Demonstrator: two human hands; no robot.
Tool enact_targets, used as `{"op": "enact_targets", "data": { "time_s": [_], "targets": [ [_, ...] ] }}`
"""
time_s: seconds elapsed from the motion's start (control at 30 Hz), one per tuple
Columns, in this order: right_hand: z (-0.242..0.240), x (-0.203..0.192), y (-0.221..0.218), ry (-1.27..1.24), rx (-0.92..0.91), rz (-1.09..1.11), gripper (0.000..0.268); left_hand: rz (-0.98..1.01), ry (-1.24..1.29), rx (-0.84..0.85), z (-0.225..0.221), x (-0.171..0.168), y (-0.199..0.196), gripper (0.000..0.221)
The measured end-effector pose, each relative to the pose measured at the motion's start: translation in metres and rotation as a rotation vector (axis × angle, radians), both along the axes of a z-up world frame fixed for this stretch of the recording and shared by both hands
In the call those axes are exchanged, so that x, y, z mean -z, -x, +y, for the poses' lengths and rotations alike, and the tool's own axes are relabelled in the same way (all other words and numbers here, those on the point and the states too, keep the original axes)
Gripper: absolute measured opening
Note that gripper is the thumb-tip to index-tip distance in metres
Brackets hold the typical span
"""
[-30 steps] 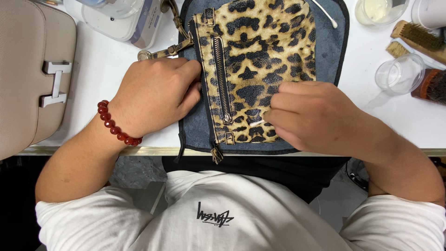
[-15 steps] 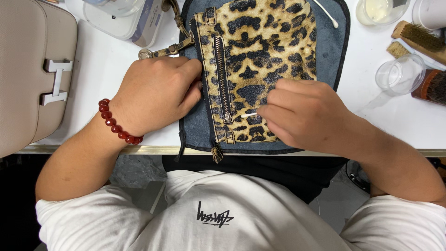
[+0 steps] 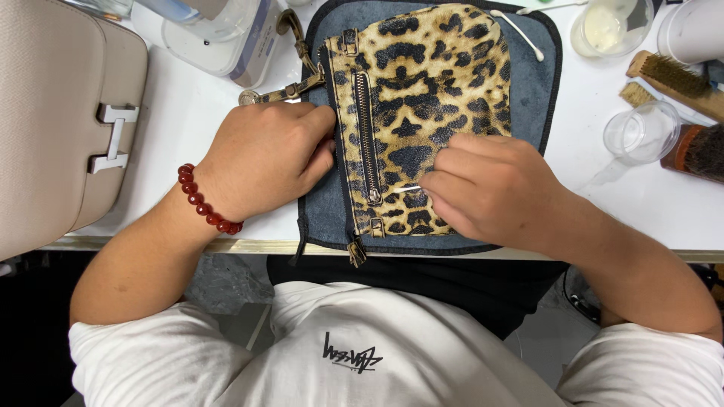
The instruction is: The person cleans a leopard-print purse with a cotton swab and a liquid from a container, wiping the surfaces and the zipper area.
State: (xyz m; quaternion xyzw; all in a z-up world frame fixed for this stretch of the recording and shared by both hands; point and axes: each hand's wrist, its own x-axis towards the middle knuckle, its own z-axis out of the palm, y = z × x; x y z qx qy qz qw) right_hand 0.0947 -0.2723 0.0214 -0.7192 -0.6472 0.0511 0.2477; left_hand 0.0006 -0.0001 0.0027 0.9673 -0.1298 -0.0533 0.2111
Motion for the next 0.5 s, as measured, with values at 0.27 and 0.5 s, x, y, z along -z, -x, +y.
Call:
{"op": "enact_targets", "data": {
  "time_s": [0.27, 0.5],
  "targets": [
    [0.0035, 0.0014, 0.0038, -0.020, 0.075, -0.016, 0.012, 0.039, 0.018, -0.012, -0.0009, -0.0028, -0.0010, 0.017],
    [0.0036, 0.0055, 0.0027, -0.030, 0.109, -0.006, 0.011, 0.029, 0.019, -0.004, -0.0006, -0.0040, -0.0013, 0.016]
  ]
}}
